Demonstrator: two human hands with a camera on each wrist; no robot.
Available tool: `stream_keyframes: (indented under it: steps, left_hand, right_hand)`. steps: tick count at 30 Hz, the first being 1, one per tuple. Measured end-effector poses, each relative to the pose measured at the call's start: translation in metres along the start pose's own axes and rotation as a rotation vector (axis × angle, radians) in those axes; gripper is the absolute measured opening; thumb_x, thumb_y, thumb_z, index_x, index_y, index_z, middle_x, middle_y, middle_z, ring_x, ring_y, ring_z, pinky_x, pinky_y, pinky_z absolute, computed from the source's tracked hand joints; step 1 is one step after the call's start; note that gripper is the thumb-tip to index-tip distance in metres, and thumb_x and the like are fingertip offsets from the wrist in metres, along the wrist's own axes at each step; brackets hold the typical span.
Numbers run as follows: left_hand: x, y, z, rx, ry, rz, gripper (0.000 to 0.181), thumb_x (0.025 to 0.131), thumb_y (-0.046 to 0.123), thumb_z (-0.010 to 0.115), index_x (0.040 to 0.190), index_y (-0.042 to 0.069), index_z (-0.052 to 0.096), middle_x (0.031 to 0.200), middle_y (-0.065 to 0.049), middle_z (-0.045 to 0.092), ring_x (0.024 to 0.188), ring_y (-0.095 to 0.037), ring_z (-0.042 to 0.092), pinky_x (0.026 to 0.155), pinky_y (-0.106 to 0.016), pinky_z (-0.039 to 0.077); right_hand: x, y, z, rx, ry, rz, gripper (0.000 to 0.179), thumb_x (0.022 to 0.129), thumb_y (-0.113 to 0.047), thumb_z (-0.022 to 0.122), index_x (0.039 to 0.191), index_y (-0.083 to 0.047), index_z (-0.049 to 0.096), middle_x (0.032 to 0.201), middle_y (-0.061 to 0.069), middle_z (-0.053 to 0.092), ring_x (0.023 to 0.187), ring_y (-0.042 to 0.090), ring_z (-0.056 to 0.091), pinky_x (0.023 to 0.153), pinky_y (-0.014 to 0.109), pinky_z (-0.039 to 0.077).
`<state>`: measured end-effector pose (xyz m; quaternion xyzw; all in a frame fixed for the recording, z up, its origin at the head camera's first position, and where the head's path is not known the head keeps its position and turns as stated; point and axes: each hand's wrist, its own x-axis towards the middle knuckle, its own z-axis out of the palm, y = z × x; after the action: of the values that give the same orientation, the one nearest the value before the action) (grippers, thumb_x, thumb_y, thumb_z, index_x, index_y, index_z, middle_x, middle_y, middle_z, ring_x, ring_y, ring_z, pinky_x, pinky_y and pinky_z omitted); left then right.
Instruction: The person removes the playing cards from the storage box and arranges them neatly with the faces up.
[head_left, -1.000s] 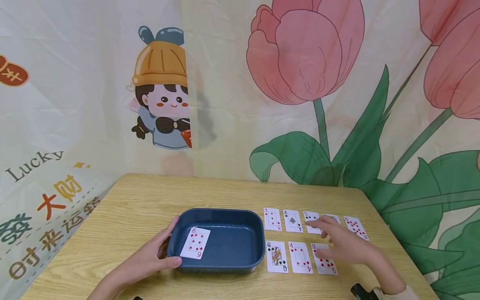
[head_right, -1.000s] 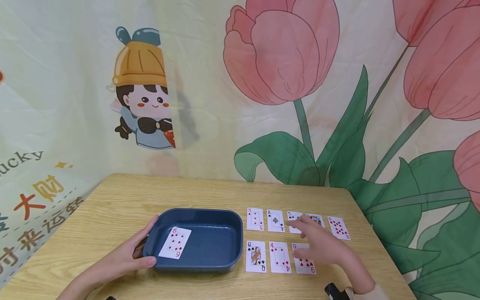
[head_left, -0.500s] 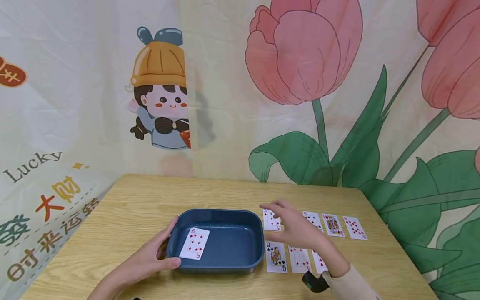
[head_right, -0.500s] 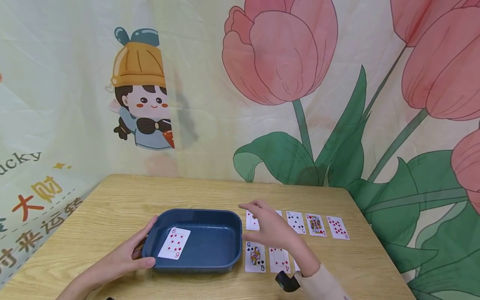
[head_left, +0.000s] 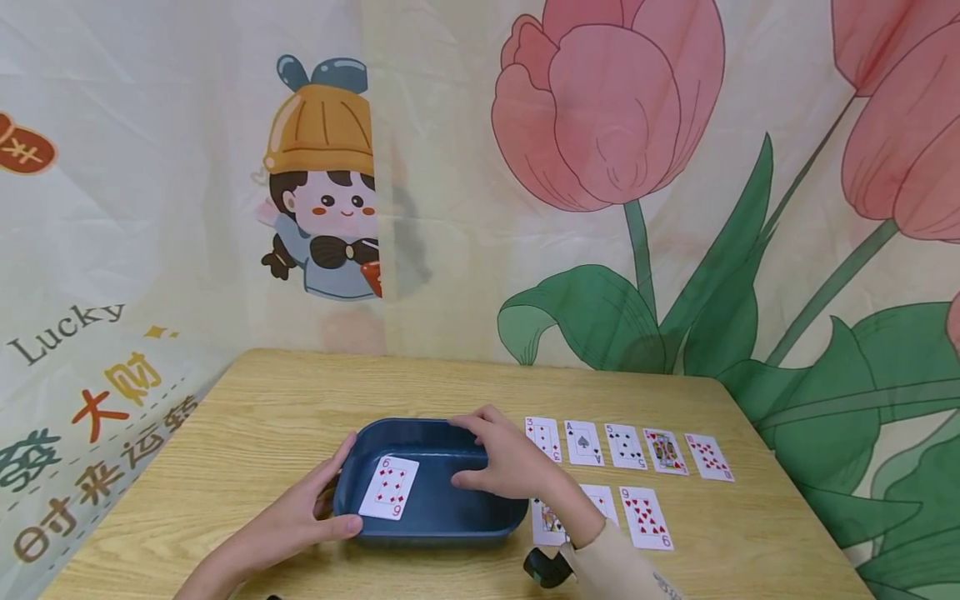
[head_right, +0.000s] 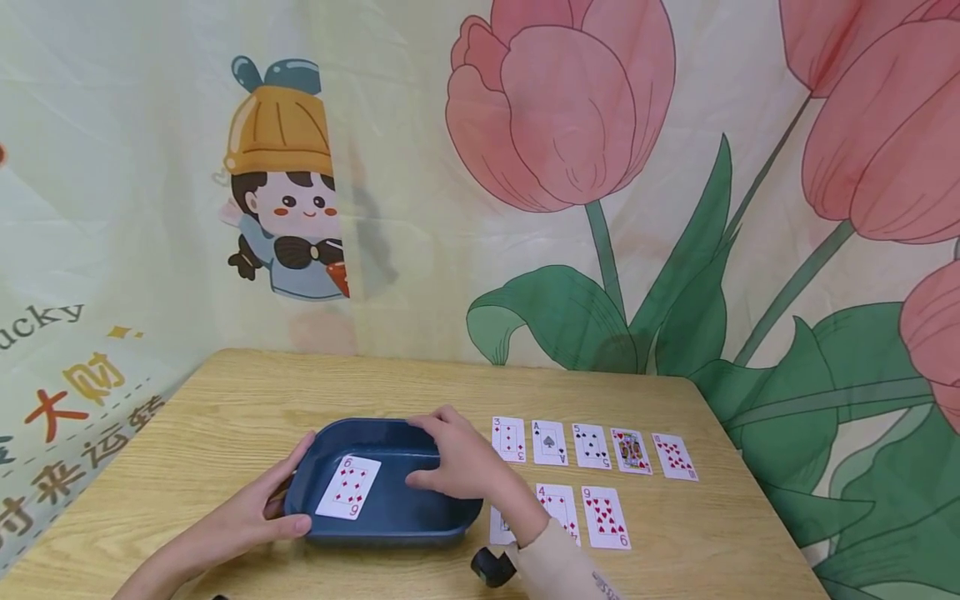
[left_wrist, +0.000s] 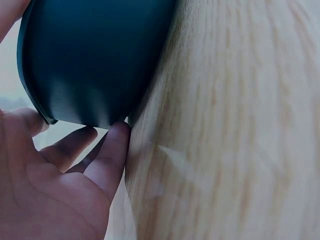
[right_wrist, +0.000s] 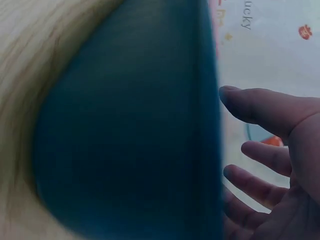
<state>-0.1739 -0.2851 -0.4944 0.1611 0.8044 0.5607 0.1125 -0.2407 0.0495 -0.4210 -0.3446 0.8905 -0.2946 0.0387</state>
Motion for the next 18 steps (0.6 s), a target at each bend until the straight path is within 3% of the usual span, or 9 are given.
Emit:
stream_keyframes:
  steps: [10,18]
  left_hand:
    - [-0.001,0.000,-0.002,0.016,-0.014,-0.028,0.104,0.101,0.025,0.075,0.172,0.031,0.000,0.176,-0.025,0.002,0.151,-0.049,0.033,0.099,-0.013,0.047]
    - [-0.001,0.000,-0.003,0.010,-0.027,-0.022,0.101,0.102,0.025,0.073,0.172,0.033,0.000,0.176,-0.025,0.001,0.153,-0.051,0.029,0.099,-0.012,0.046]
  right_hand:
    - [0.026,-0.015,0.043,-0.069,-0.047,0.035,0.076,0.088,-0.035,0.090,0.154,-0.015,0.058,0.137,0.008,0.058,0.115,0.017,0.060,0.100,0.031,0.054]
    - [0.038,-0.022,0.070,-0.109,-0.061,0.058,0.080,0.083,-0.039,0.093,0.151,-0.013,0.061,0.133,0.006,0.060,0.113,0.016,0.056,0.098,0.029,0.052]
